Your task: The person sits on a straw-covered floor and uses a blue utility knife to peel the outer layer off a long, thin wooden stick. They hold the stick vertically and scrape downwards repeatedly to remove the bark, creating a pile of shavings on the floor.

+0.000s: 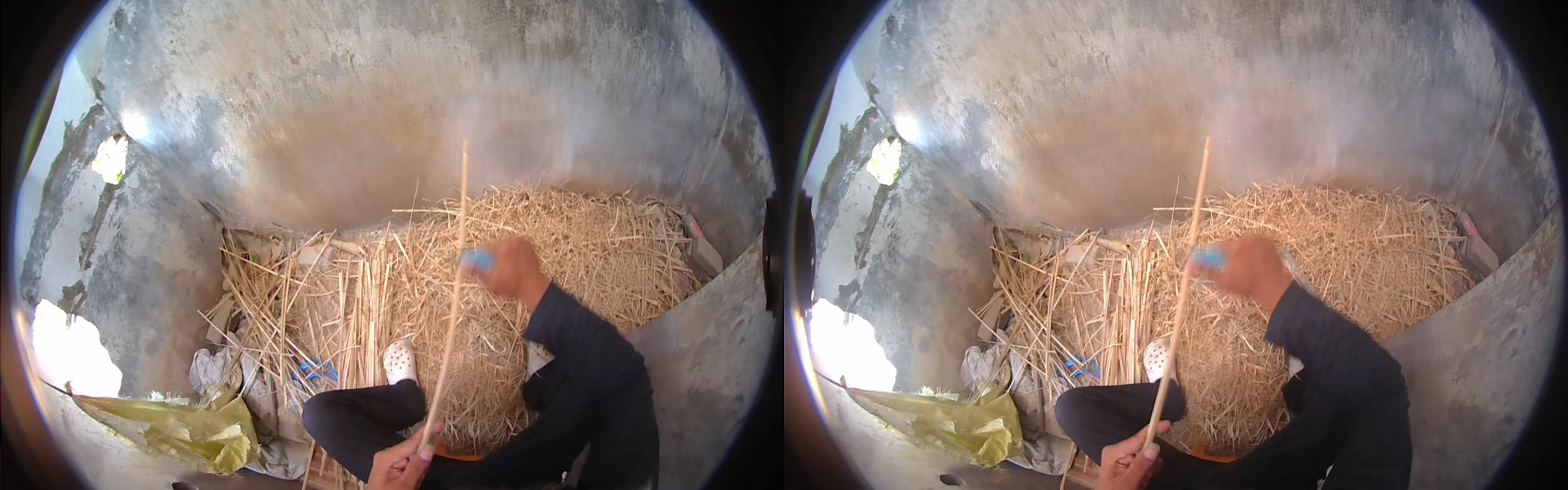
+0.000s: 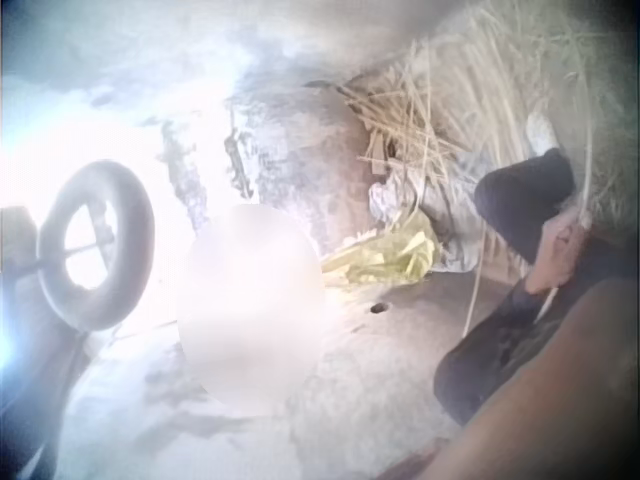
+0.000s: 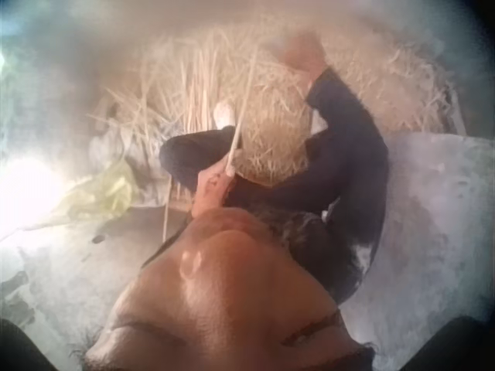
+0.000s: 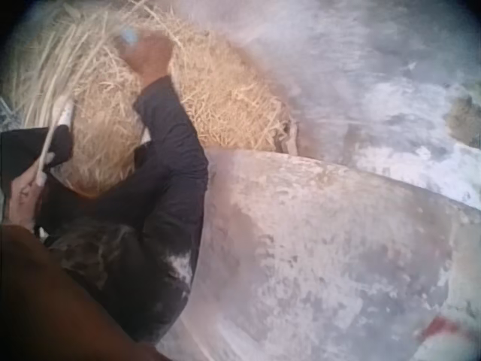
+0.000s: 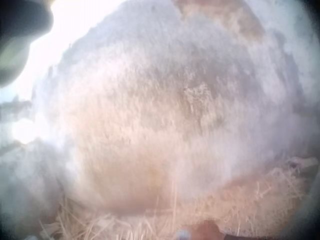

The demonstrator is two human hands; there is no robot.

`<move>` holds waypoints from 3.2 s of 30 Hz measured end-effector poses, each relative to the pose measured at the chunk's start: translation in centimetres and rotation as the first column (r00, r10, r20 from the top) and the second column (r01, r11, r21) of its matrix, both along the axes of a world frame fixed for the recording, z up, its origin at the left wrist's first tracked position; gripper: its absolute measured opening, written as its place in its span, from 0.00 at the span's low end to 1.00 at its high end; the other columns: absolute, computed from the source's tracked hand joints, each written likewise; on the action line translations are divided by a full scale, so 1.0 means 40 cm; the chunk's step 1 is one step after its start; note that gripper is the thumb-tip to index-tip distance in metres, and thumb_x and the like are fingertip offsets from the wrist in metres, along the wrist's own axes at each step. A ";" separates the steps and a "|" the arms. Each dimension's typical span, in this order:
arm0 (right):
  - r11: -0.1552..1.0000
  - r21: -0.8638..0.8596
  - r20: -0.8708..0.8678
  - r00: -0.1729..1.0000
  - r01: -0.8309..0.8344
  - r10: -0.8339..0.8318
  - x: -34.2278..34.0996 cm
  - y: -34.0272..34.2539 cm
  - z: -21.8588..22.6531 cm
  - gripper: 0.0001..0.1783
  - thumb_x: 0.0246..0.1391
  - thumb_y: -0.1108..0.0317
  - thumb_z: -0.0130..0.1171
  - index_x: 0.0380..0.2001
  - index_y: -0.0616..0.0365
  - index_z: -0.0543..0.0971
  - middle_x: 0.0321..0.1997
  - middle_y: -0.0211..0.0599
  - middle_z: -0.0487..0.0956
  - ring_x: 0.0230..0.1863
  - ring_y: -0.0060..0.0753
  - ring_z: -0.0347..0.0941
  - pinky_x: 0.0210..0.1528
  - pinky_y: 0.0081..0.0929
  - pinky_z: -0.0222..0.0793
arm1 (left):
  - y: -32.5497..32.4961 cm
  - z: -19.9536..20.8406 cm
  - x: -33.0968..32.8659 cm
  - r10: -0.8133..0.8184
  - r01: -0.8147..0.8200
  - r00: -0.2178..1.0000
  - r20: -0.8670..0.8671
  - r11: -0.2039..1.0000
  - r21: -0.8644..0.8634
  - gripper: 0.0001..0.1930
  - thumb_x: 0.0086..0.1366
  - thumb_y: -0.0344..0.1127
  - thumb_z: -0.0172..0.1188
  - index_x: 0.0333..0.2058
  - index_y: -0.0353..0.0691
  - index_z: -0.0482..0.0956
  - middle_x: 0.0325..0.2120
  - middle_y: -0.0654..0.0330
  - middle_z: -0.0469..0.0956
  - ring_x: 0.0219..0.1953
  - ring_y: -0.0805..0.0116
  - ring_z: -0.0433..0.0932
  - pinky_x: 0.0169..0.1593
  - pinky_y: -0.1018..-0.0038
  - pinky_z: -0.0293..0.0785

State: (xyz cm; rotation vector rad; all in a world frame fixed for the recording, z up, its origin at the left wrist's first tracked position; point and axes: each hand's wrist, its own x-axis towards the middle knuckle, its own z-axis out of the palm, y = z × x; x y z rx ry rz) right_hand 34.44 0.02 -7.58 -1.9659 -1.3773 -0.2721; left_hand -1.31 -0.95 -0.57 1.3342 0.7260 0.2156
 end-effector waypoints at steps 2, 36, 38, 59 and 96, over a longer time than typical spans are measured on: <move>0.994 0.011 -0.023 0.993 0.113 -0.113 0.097 0.025 -0.027 0.41 0.50 0.24 0.39 0.11 0.51 0.75 0.05 0.33 0.64 0.08 0.36 0.63 0.14 0.35 0.57 | -0.019 -0.006 -0.013 -0.011 0.011 1.000 0.005 1.000 0.012 0.23 0.67 0.42 0.55 0.56 0.35 0.70 0.18 0.75 0.61 0.19 0.85 0.54 0.22 0.83 0.46; 0.978 0.004 0.217 0.955 0.206 -0.202 0.209 -0.041 -0.022 0.44 0.50 0.23 0.38 0.11 0.55 0.77 0.06 0.32 0.67 0.10 0.34 0.67 0.15 0.34 0.61 | -0.015 -0.027 -0.098 -0.324 0.336 0.924 -0.201 0.942 0.026 0.24 0.67 0.42 0.54 0.56 0.34 0.68 0.35 0.51 0.80 0.42 0.78 0.74 0.45 0.78 0.69; 0.851 -0.048 0.186 0.842 0.523 -0.507 0.284 -0.027 -0.069 0.45 0.51 0.23 0.37 0.16 0.56 0.80 0.10 0.38 0.71 0.16 0.40 0.73 0.19 0.39 0.65 | -0.021 -0.070 -0.129 -0.333 0.277 0.901 -0.278 0.935 -0.224 0.24 0.67 0.43 0.54 0.56 0.34 0.69 0.33 0.53 0.79 0.39 0.80 0.73 0.42 0.79 0.68; 0.997 -0.075 -0.395 0.919 -0.021 -0.011 -0.008 -0.013 0.024 0.38 0.54 0.33 0.48 0.10 0.58 0.68 0.10 0.39 0.65 0.14 0.41 0.64 0.21 0.40 0.58 | 0.342 0.053 0.420 0.058 -0.411 0.738 0.673 0.829 0.379 0.22 0.72 0.41 0.43 0.58 0.33 0.63 0.10 0.71 0.59 0.12 0.83 0.59 0.19 0.83 0.60; 0.820 0.460 -0.855 -0.080 0.340 0.513 -0.002 0.018 0.030 0.22 0.61 0.49 0.52 0.24 0.57 0.70 0.09 0.20 0.54 0.08 0.17 0.50 0.12 0.19 0.48 | 0.058 -0.156 0.377 0.134 -0.179 0.937 0.323 0.977 0.115 0.24 0.72 0.43 0.42 0.58 0.30 0.61 0.61 0.46 0.60 0.65 0.60 0.57 0.64 0.65 0.55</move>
